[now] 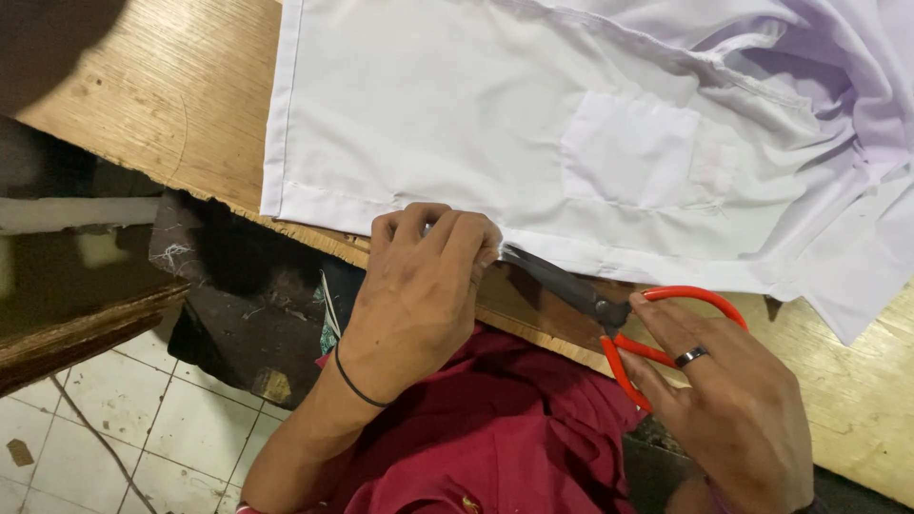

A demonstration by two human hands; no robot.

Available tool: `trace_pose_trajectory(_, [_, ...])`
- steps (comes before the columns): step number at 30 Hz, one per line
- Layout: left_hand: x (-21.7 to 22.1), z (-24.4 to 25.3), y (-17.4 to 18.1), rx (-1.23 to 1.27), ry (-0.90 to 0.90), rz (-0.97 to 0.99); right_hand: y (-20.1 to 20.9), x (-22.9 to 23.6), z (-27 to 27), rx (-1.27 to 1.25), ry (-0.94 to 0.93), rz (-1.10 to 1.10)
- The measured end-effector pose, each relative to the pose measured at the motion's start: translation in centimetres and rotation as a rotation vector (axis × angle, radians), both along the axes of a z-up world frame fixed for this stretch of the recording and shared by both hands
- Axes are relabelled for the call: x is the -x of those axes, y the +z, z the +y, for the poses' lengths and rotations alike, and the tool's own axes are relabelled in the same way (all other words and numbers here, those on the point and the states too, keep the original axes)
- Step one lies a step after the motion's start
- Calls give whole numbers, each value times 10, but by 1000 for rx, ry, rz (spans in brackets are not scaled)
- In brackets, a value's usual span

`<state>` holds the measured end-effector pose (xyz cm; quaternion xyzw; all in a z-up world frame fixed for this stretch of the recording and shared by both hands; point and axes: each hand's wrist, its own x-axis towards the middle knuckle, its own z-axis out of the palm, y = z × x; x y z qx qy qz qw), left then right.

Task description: Trimming loose threads from white shirts using scissors on a workbench

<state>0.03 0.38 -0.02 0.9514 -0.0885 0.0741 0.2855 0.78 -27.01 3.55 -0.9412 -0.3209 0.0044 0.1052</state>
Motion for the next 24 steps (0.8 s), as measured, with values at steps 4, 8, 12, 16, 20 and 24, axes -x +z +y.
trace_pose_trajectory(4, [0,1,-1,12,-5,5,-1,1,-1,-23,3,6])
trace_pose_trajectory(8, [1,2,-2,62,-6,36,-2,2,-2,-19,-10,-1])
trace_pose_trajectory(12, [2,4,1,119,-18,54,-3,2,-3,-3,-8,-1])
trace_pose_trajectory(16, [2,4,5,131,-19,73,-2,2,-3,5,-10,6])
trace_pose_trajectory(20, [1,6,5,164,-33,74,-1,2,-2,6,-9,-9])
trace_pose_trajectory(24, [1,7,7,182,-44,88,-1,2,-2,24,-15,-9])
